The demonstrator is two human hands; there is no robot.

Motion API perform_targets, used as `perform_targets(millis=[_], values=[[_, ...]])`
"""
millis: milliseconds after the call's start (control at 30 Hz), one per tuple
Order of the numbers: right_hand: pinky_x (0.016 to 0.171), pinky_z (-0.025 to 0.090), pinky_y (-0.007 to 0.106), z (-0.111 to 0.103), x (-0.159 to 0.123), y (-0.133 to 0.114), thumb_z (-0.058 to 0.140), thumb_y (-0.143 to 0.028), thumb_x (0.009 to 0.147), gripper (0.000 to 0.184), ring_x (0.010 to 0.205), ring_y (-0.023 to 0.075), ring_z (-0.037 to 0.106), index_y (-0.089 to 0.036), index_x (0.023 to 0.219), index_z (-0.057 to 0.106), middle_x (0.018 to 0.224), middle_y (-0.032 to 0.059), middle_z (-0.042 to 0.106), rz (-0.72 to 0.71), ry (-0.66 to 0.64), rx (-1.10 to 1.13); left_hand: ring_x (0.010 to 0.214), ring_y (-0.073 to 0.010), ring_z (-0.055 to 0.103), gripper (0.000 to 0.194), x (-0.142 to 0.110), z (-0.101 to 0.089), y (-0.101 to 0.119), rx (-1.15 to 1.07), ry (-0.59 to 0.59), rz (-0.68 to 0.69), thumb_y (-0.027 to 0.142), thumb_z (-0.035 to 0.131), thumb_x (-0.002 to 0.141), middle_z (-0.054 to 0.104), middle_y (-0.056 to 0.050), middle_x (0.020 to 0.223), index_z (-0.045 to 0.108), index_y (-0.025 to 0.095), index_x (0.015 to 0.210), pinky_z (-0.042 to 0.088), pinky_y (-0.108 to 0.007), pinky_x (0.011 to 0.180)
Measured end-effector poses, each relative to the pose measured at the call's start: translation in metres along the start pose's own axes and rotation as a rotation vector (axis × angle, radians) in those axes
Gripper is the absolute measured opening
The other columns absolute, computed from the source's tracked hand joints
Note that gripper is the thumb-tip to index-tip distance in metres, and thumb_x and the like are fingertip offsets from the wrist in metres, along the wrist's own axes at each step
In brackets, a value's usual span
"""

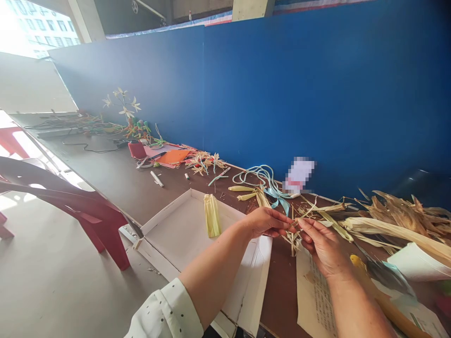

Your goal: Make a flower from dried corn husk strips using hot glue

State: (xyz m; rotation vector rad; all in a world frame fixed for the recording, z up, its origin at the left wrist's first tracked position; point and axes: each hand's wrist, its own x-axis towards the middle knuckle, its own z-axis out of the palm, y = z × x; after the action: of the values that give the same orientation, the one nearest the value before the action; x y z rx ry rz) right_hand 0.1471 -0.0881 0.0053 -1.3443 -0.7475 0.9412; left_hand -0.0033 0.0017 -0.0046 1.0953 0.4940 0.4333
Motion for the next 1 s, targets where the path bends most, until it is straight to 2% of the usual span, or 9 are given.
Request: perform_targets(millis=[133, 233, 300, 367, 433, 500, 667, 867, 1000], values=[[0.041, 0.026, 0.02, 0.001, 0.0, 0.001, 0.082, -0.044, 0.056, 0.035, 0.048, 0.0069, 0.034, -0.021, 0.079, 0.069, 0.056, -0.004, 0.047, -0.007, -0.017, -0.053, 0.063, -0.0062, 0.057, 0.035, -0.001, 0.001, 0.0, 0.021, 0.014, -0.012, 0.024, 0.078, 0.063, 0.07, -0.009, 0.091, 0.07, 0.012, 0.094, 0.039, -0.017, 0.052], [0.04, 0.025, 0.02, -0.001, 0.003, 0.004, 0.08, -0.046, 0.058, 0.035, 0.047, 0.0073, 0.035, -0.021, 0.079, 0.066, 0.055, -0.0045, 0.047, -0.059, 0.017, -0.067, 0.063, -0.0067, 0.057, 0.034, -0.001, 0.005, 0.002, 0.071, 0.042, 0.006, 0.029, 0.076, 0.066, 0.069, -0.008, 0.09, 0.07, 0.012, 0.095, 0.04, -0.018, 0.053], [0.039, 0.025, 0.02, -0.006, 0.006, 0.007, 0.079, -0.048, 0.059, 0.037, 0.047, 0.0075, 0.037, -0.022, 0.08, 0.064, 0.061, -0.0029, 0.054, -0.082, 0.059, -0.077, 0.062, -0.0075, 0.057, 0.03, 0.0, 0.008, 0.001, 0.157, 0.136, 0.029, 0.031, 0.071, 0.071, 0.069, -0.008, 0.09, 0.07, 0.013, 0.094, 0.042, -0.019, 0.053], [0.039, 0.027, 0.02, -0.012, 0.01, 0.01, 0.077, -0.051, 0.06, 0.038, 0.047, 0.0081, 0.04, -0.022, 0.08, 0.063, 0.063, -0.002, 0.057, -0.069, 0.095, -0.144, 0.058, -0.0088, 0.056, 0.024, 0.003, 0.009, -0.001, 0.323, 0.308, 0.051, 0.028, 0.063, 0.075, 0.069, -0.007, 0.086, 0.071, 0.013, 0.093, 0.043, -0.022, 0.053], [0.041, 0.031, 0.021, -0.016, 0.012, 0.012, 0.074, -0.053, 0.061, 0.039, 0.046, 0.0096, 0.042, -0.022, 0.081, 0.064, 0.056, -0.0028, 0.054, -0.043, 0.113, -0.273, 0.058, -0.0111, 0.055, 0.023, 0.006, 0.009, -0.004, 0.55, 0.437, 0.094, 0.029, 0.061, 0.074, 0.068, -0.005, 0.078, 0.072, 0.015, 0.089, 0.044, -0.024, 0.056], [0.042, 0.034, 0.023, -0.019, 0.013, 0.013, 0.07, -0.056, 0.064, 0.04, 0.045, 0.0119, 0.045, -0.022, 0.084, 0.066, 0.049, -0.0034, 0.05, -0.028, 0.116, -0.422, 0.064, -0.0136, 0.057, 0.021, 0.008, 0.008, -0.006, 0.726, 0.502, 0.135, 0.03, 0.061, 0.072, 0.068, -0.004, 0.074, 0.073, 0.017, 0.084, 0.046, -0.026, 0.063], [0.046, 0.037, 0.026, -0.021, 0.01, 0.009, 0.065, -0.054, 0.065, 0.039, 0.048, 0.0152, 0.052, -0.021, 0.086, 0.069, 0.051, -0.0018, 0.056, -0.036, 0.051, -0.661, 0.07, -0.0156, 0.059, 0.019, 0.006, 0.007, -0.007, 0.892, 0.51, 0.125, 0.029, 0.059, 0.072, 0.069, -0.003, 0.075, 0.074, 0.021, 0.079, 0.046, -0.027, 0.07], [0.047, 0.037, 0.027, -0.026, 0.011, 0.01, 0.067, -0.052, 0.06, 0.041, 0.051, 0.016, 0.054, -0.02, 0.086, 0.069, 0.056, -0.001, 0.061, 0.002, 0.036, -0.649, 0.068, -0.0151, 0.057, 0.019, 0.002, 0.011, -0.003, 0.892, 0.51, 0.111, 0.028, 0.058, 0.072, 0.068, -0.003, 0.071, 0.074, 0.021, 0.08, 0.044, -0.025, 0.067], [0.048, 0.037, 0.028, -0.026, 0.011, 0.008, 0.068, -0.052, 0.059, 0.044, 0.052, 0.017, 0.055, -0.019, 0.088, 0.069, 0.057, -0.0001, 0.062, 0.037, 0.019, -0.694, 0.068, -0.0144, 0.055, 0.021, 0.001, 0.011, 0.001, 0.821, 0.603, 0.163, 0.032, 0.056, 0.075, 0.068, -0.002, 0.073, 0.073, 0.02, 0.08, 0.041, -0.025, 0.066]])
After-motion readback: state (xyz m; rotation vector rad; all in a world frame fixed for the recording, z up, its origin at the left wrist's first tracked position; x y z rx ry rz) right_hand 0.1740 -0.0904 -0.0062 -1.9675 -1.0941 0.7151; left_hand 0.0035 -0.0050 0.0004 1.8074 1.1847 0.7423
